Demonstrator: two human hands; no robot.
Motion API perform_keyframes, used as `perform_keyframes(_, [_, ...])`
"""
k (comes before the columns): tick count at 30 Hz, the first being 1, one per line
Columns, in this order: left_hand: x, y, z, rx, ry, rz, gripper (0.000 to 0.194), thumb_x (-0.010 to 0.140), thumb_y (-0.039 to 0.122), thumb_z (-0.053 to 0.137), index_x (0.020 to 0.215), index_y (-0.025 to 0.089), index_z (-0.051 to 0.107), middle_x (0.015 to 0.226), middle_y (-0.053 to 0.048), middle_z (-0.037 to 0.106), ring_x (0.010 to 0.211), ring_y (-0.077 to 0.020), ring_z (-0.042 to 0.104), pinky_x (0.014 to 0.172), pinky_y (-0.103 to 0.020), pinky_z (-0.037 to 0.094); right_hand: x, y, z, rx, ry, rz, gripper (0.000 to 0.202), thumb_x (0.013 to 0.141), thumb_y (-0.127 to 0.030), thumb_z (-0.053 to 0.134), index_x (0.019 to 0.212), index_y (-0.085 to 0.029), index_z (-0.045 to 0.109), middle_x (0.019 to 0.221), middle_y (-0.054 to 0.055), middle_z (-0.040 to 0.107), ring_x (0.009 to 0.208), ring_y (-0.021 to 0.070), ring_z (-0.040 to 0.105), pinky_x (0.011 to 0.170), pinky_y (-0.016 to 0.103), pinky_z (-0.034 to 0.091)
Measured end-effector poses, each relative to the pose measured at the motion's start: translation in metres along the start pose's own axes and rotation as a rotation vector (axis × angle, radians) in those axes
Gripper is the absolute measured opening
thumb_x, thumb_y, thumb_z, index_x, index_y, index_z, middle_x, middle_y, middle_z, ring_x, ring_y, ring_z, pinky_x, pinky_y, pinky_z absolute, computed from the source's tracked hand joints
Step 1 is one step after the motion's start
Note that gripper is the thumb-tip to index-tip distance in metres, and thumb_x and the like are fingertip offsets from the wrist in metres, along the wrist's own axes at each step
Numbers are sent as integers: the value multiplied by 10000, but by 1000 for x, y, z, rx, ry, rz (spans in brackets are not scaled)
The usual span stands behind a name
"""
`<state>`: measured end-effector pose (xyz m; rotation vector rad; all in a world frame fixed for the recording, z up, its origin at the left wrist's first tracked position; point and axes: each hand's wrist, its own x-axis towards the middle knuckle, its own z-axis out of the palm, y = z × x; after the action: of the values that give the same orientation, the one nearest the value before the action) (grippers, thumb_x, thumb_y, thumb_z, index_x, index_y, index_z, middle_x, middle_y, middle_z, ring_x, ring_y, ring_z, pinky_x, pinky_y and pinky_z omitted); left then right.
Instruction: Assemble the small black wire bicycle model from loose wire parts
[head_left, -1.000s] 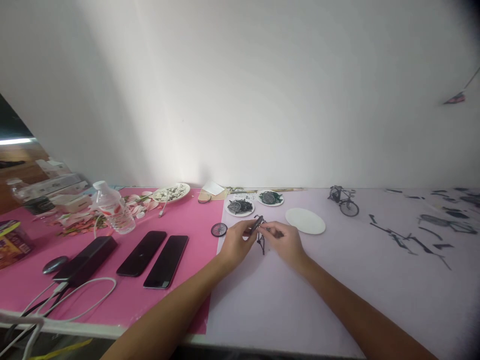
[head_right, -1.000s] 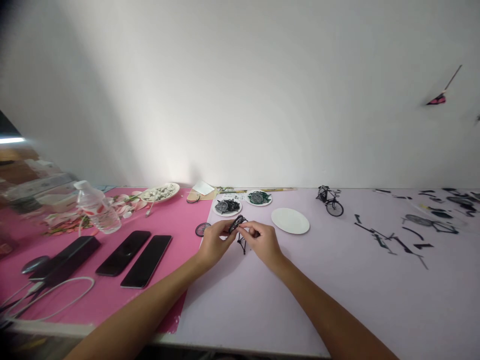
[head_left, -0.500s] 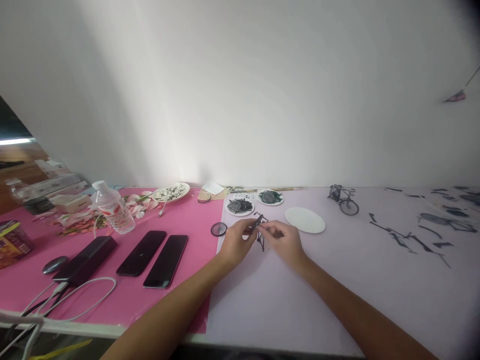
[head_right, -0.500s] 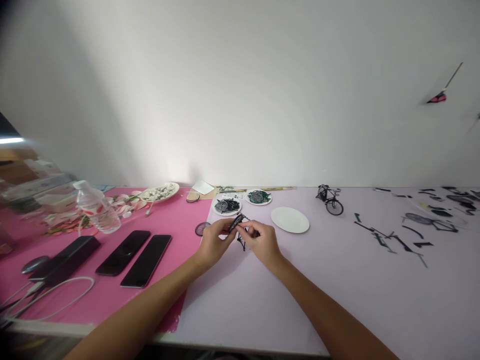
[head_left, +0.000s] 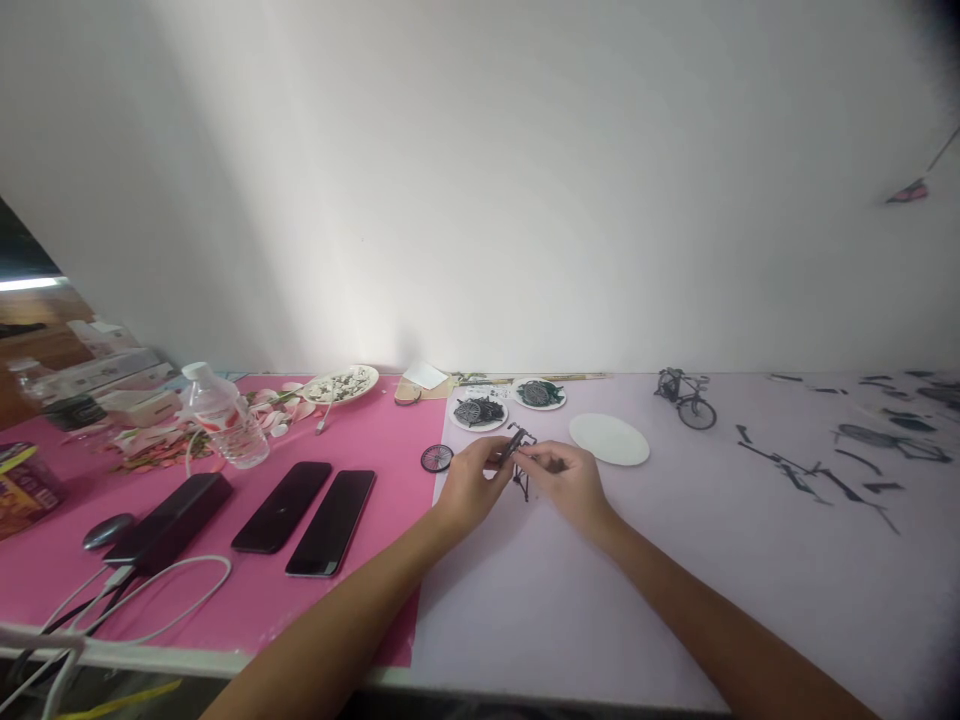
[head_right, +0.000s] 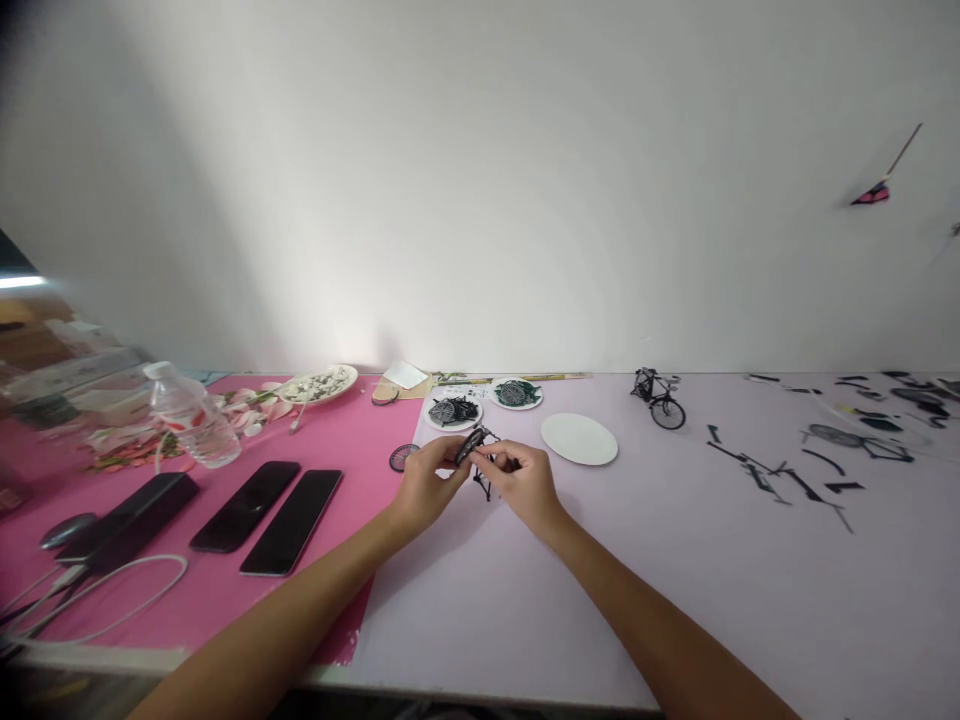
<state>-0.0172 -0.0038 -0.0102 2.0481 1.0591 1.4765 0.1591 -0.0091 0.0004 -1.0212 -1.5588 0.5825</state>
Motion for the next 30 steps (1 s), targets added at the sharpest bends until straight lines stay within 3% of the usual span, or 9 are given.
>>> perform_keyframes(9, [0,0,0,19,13,19,267,901,207,654,1167,189,666,1051,-76,742,854,-163,729,776,-298,646,-2,-2,1,-7,-3,37,271,825,-434,745,847,-168,792,540,-36,483,515,111,445,505,239,406])
perform_keyframes(19, [-1,-2,0,41,5,6,253,898,204,664,1151,202,670,1043,-65,741,845,-165,727,785,-306,630,-4,-3,2,-82,27,-46,260,842,-418,723,826,-166,784,541,-34,475,523,114,427,520,244,411])
perform_keyframes(30, [-1,-6,1,10,19,42,260,898,196,663,1158,200,673,1048,-67,740,868,-173,731,791,-309,629,-4,-2,2,21,26,44,270,802,-432,773,839,-166,794,552,-43,462,515,103,421,499,235,403])
